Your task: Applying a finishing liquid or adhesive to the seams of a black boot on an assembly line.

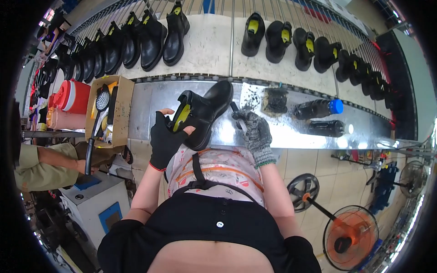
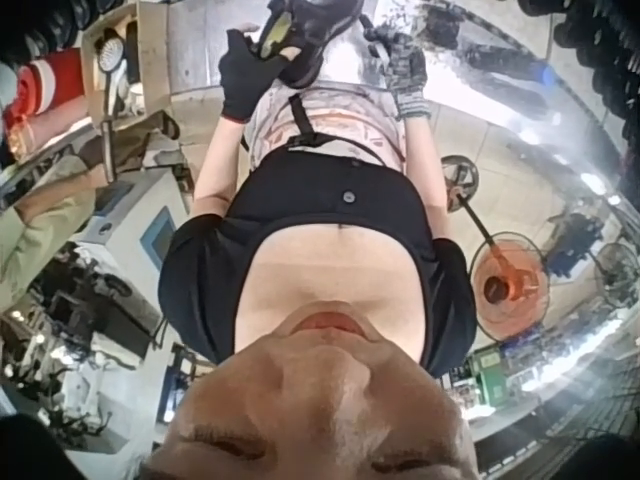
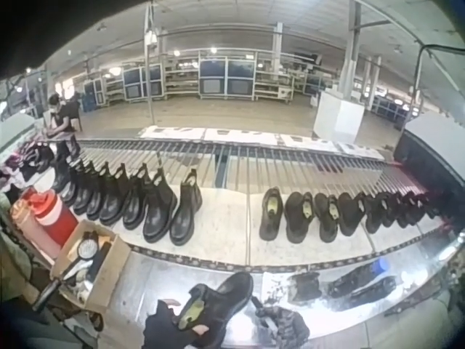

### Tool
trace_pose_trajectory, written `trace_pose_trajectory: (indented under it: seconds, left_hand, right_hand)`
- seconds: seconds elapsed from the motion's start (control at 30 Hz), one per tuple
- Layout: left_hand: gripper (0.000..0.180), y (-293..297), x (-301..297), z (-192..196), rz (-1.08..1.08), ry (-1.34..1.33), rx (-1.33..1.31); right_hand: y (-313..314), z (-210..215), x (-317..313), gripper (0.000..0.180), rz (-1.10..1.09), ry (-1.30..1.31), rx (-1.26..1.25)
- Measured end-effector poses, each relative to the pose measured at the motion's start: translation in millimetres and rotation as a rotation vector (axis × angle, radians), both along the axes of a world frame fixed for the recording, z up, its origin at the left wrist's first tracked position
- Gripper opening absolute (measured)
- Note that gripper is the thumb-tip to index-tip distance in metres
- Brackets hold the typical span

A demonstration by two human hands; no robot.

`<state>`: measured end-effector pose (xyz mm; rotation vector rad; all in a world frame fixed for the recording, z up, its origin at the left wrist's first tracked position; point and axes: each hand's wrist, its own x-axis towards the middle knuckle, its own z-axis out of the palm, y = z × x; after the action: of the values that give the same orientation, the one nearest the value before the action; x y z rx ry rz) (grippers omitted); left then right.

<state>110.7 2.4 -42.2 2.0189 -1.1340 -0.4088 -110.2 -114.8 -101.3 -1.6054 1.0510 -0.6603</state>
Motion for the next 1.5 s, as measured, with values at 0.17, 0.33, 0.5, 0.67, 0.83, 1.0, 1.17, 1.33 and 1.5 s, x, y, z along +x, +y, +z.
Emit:
trace_pose_trajectory:
  seconds: [0.17, 0.33, 0.5, 0.67, 0.83, 1.0, 1.17, 1.33, 1.5]
  left_hand:
    - [0.059, 2, -7, 3, -0.071, 0.272, 0.043]
    - [0.06, 14, -12, -17, -0.114, 0.338, -0.036]
    - [0.067, 28, -16, -29, -0.029, 0.761, -0.022]
    - [0.065, 36, -17, -29, -0.034, 1.045, 0.108]
    - [0.064, 36, -19, -35, -0.029, 1.148, 0.14]
    - [0.061, 36, -19, -43, -0.021, 1.136, 0.154]
    - [0.05, 27, -29, -29, 0.039, 1.225, 0.124]
    - [0.044, 19, -35, -23, 0.073, 1.379, 0.043]
    - [0.043, 7, -35, -17, 0.139, 1.47, -0.003]
  right_hand:
    - [3, 16, 1, 0.028, 0.049, 0.147, -0.166]
    - [18, 8, 2, 0.026, 0.077, -0.046, -0.037]
    - [30, 26, 0, 0.027, 0.116, 0.015, -0.12]
    - [30, 34, -7, 0.03, 0.209, 0.097, -0.103]
    - [19, 13, -28, 0.036, 0.236, -0.08, 0.129]
    - [23, 52, -35, 0.025, 0.337, 0.22, -0.005]
    - [45, 42, -58, 0.025, 0.367, 0.348, -0.234]
    - [54, 70, -65, 0.027, 0.323, 0.219, -0.225]
    - [64, 71, -67, 0.029, 0.215, 0.116, -0.33]
